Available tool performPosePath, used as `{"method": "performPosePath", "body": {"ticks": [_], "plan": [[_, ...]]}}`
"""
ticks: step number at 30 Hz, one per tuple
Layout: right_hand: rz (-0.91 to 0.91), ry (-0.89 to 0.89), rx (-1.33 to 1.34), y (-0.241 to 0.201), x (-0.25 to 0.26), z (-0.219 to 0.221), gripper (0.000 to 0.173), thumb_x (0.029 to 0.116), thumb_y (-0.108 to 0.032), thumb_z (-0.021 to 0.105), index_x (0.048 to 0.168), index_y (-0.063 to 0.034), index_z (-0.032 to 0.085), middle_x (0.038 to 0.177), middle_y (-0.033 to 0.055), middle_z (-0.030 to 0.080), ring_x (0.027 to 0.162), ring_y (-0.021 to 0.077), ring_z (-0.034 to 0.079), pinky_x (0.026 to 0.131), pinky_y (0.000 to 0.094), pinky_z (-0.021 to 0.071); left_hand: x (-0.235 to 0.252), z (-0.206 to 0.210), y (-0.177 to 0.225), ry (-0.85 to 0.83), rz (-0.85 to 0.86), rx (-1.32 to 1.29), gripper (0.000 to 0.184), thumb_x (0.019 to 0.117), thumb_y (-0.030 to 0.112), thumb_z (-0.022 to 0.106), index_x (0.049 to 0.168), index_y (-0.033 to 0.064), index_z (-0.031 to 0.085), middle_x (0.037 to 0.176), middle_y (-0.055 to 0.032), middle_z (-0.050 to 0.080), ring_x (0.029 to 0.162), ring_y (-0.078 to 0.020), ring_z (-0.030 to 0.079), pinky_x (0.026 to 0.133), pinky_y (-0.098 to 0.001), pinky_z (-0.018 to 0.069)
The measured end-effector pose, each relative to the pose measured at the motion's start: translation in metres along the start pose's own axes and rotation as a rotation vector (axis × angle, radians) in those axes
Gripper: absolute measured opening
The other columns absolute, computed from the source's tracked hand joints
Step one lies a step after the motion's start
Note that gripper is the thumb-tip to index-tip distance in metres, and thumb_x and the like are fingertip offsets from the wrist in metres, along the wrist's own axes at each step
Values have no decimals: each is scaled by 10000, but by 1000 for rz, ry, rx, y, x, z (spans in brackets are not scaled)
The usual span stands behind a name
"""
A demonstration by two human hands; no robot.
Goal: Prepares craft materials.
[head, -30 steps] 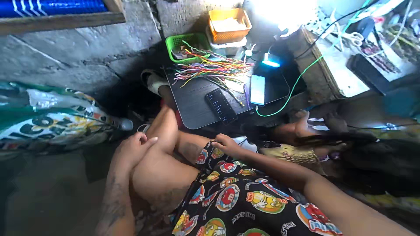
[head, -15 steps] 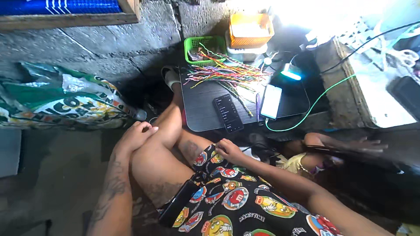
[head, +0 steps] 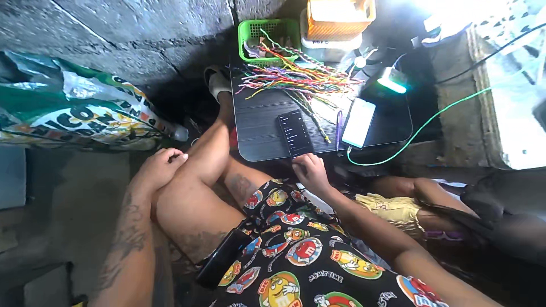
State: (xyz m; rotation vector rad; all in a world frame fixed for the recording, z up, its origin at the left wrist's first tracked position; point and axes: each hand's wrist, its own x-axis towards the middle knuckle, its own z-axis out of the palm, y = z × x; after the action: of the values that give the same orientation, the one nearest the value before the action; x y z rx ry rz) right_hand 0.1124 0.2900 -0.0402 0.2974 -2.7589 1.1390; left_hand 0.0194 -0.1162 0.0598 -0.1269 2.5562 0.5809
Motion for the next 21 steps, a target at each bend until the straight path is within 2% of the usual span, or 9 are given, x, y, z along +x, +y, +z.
{"method": "performPosePath", "body": {"ticks": [3, 7, 9, 11, 14, 17, 21], "plan": [[-16, -52, 36, -12, -1, 4, 193, 967, -182, 635, 1052, -45, 741, 1046, 149, 712, 1001, 332, 676, 903, 546, 512, 5, 4, -2, 13, 56, 27, 344, 1069, 279, 531, 1156, -22, 672, 1270, -263, 599, 1210, -455, 558, 1008, -687, 396], [-65, -147, 115, -36, -12, 13, 203, 1000, -212, 605, 1088, -78, 730, 1059, 105, 723, 1029, 279, 678, 952, 539, 487, 12, 8, -8, -5, 25, -1, 353, 1060, 302, 547, 1262, 24, 624, 1311, -273, 569, 1189, -461, 564, 983, -690, 416], [-75, -216, 152, -48, -20, 17, 213, 1003, -216, 601, 1116, -83, 723, 1077, 108, 721, 1043, 281, 677, 975, 550, 477, 10, 6, -5, -24, -31, -2, 381, 1066, 324, 526, 1285, 22, 605, 1233, -295, 593, 1157, -482, 563, 968, -704, 405], [-102, -259, 174, -54, -28, 24, 217, 1010, -230, 596, 1131, -93, 714, 1097, 108, 717, 1063, 282, 670, 995, 544, 470, 5, 3, 4, -26, -46, 24, 386, 1078, 319, 496, 1248, -6, 615, 1183, -304, 628, 1140, -488, 588, 965, -708, 408], [-110, -315, 194, -55, -33, 28, 240, 1005, -237, 596, 1158, -86, 702, 1152, 128, 705, 1103, 306, 655, 1000, 541, 469, 3, 3, 6, -13, 5, 47, 362, 1077, 284, 506, 1188, -33, 642, 1253, -305, 591, 1190, -493, 558, 988, -712, 392], [-86, -364, 185, -52, -31, 28, 298, 1012, -275, 592, 1224, -86, 682, 1249, 138, 674, 1173, 316, 623, 1028, 529, 456, 5, 5, 2, -2, 23, 27, 358, 1077, 281, 510, 1215, -26, 631, 1337, -308, 541, 1251, -506, 516, 1011, -727, 369], [-50, -406, 176, -48, -31, 30, 341, 1007, -303, 599, 1266, -92, 664, 1322, 134, 648, 1245, 327, 591, 1060, 536, 441, 6, 5, 1, 1, -9, 8, 349, 1070, 287, 526, 1261, 10, 621, 1329, -275, 553, 1204, -458, 550, 995, -680, 401]]}}
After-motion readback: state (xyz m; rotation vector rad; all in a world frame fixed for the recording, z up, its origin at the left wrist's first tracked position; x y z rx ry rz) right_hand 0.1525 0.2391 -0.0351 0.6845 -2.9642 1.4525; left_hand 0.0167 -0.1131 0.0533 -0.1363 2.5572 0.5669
